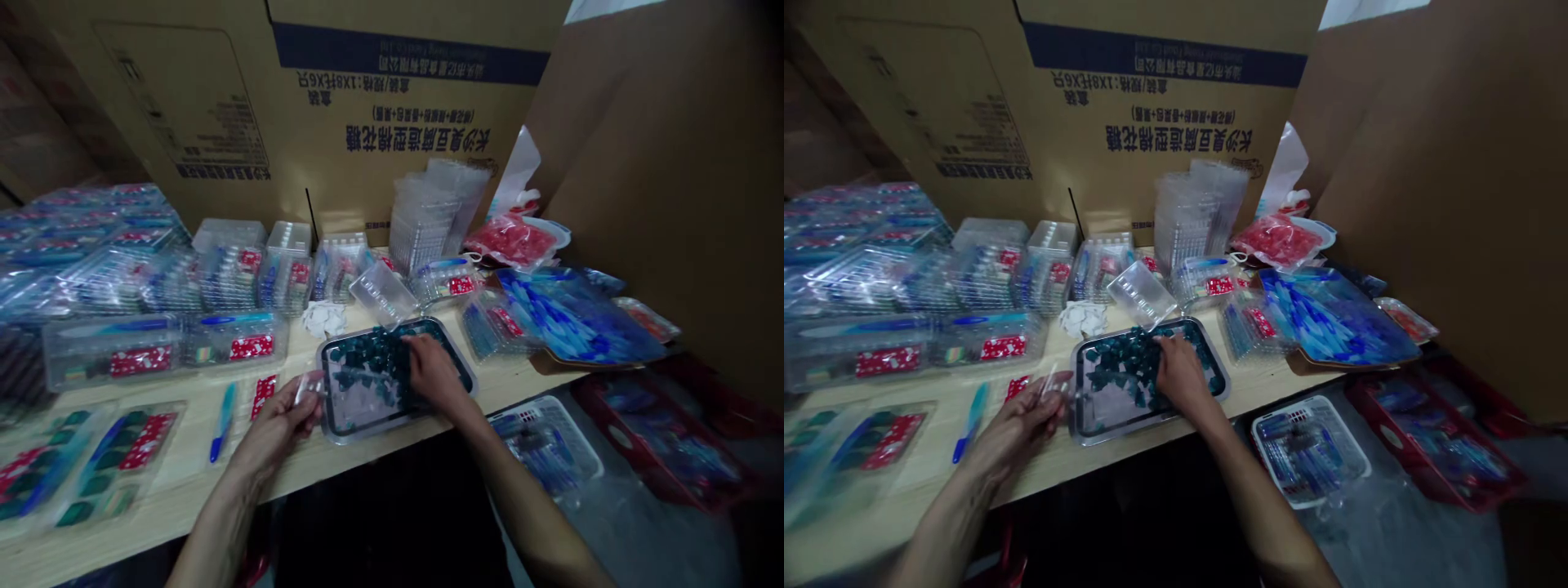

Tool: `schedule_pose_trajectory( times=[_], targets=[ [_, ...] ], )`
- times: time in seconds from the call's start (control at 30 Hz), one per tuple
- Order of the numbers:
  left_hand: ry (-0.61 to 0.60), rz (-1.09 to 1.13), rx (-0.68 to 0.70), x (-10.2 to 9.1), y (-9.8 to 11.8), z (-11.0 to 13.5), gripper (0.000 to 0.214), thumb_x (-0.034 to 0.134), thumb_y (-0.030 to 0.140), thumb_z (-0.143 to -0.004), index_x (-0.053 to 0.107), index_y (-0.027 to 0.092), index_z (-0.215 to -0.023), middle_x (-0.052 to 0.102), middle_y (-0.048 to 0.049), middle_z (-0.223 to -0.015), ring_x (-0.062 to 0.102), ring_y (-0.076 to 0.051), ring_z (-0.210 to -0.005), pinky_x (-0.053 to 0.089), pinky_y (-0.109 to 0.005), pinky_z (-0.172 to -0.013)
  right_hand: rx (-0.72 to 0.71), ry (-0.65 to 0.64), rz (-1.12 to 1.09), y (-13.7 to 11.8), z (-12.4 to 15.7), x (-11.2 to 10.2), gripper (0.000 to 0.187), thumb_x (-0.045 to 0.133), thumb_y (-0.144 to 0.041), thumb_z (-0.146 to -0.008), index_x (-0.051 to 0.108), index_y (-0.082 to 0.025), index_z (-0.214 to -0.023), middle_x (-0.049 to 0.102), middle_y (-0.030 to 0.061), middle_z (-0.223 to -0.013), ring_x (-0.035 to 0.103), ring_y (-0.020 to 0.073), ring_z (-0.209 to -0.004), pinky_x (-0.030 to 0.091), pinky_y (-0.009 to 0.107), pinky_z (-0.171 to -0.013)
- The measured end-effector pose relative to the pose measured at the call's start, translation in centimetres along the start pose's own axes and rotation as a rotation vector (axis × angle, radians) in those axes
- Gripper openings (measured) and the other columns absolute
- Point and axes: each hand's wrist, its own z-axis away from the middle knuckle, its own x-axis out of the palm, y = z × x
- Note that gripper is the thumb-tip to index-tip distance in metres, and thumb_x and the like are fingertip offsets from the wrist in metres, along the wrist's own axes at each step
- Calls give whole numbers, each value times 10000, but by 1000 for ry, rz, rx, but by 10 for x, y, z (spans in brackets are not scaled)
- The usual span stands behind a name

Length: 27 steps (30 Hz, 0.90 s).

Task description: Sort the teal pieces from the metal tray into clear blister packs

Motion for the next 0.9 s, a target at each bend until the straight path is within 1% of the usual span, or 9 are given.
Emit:
schedule_pose_trajectory(
  times=[0.1, 0.23, 0.37, 0.47, 0.53, 0.63, 0.73, 0.83, 0.9],
  targets=[
    [-56, -360, 57, -6, 1, -17, 616, 783, 406, -702, 618, 160, -1242, 522, 60, -620, 459, -105, -525, 338, -216, -503, 99, -52, 258, 18, -25, -2, 435, 437, -98, -890, 553, -141, -1308, 577, 181, -1225, 554, 294, -1125, 426, 417, -948],
    [183, -851, 251, 0, -8, -42, 544, 724, 328, -726, 625, 163, -1235, 619, -11, -779, 573, -187, -694, 451, -301, -662, 112, -169, 301, 21, -39, 8, 311, 495, -117, -855, 569, -121, -1157, 645, 163, -1104, 598, 293, -1026, 414, 398, -878],
    [401, -1087, 509, 16, -11, -40, 378, 668, 302, -782, 684, 184, -1141, 629, -125, -1118, 593, -296, -1026, 466, -432, -901, 79, -82, 103, 22, -31, 13, 259, 547, -173, -833, 529, -167, -1091, 672, 72, -963, 620, 228, -906, 399, 332, -818],
    [434, -928, 648, 35, -10, -33, 282, 564, 325, -875, 707, 196, -1081, 645, -120, -1145, 582, -292, -1084, 456, -434, -942, -20, 50, -51, 13, -19, 18, 216, 524, -189, -829, 508, -186, -1044, 655, 38, -890, 614, 207, -845, 393, 317, -786],
    [277, -666, 563, 49, -10, -36, 318, 534, 368, -902, 697, 188, -1107, 693, -91, -1025, 638, -239, -943, 499, -362, -833, -90, 57, -152, 2, -13, 23, 204, 516, -198, -821, 501, -191, -1024, 638, 24, -848, 603, 192, -780, 397, 305, -746],
    [77, -338, 387, 62, -13, -50, 407, 640, 408, -825, 687, 150, -1136, 728, -76, -943, 666, -199, -820, 504, -298, -726, -131, 36, -293, -15, -9, 33, 198, 511, -215, -815, 499, -194, -1012, 605, 8, -801, 581, 179, -715, 410, 293, -698],
    [34, -188, 337, 67, -14, -62, 361, 735, 349, -714, 722, 137, -1006, 734, -64, -900, 668, -182, -793, 497, -277, -721, -100, 30, -402, -24, -9, 37, 255, 515, -224, -806, 508, -193, -1059, 579, 0, -804, 575, 168, -708, 427, 283, -683],
    [26, -107, 315, 66, -12, -62, 342, 755, 276, -650, 722, 142, -964, 733, -47, -888, 670, -170, -794, 498, -265, -730, -106, -70, -474, -24, -13, 36, 340, 523, -231, -804, 527, -204, -1143, 572, -19, -788, 564, 150, -673, 430, 265, -656],
    [7, -118, 289, 64, -13, -58, 333, 727, 242, -649, 716, 140, -966, 728, -40, -870, 664, -159, -762, 495, -254, -704, -98, -79, -465, -19, -16, 33, 236, 514, -251, -825, 572, -212, -1050, 566, -28, -728, 553, 149, -645, 421, 263, -639]
  ],
)
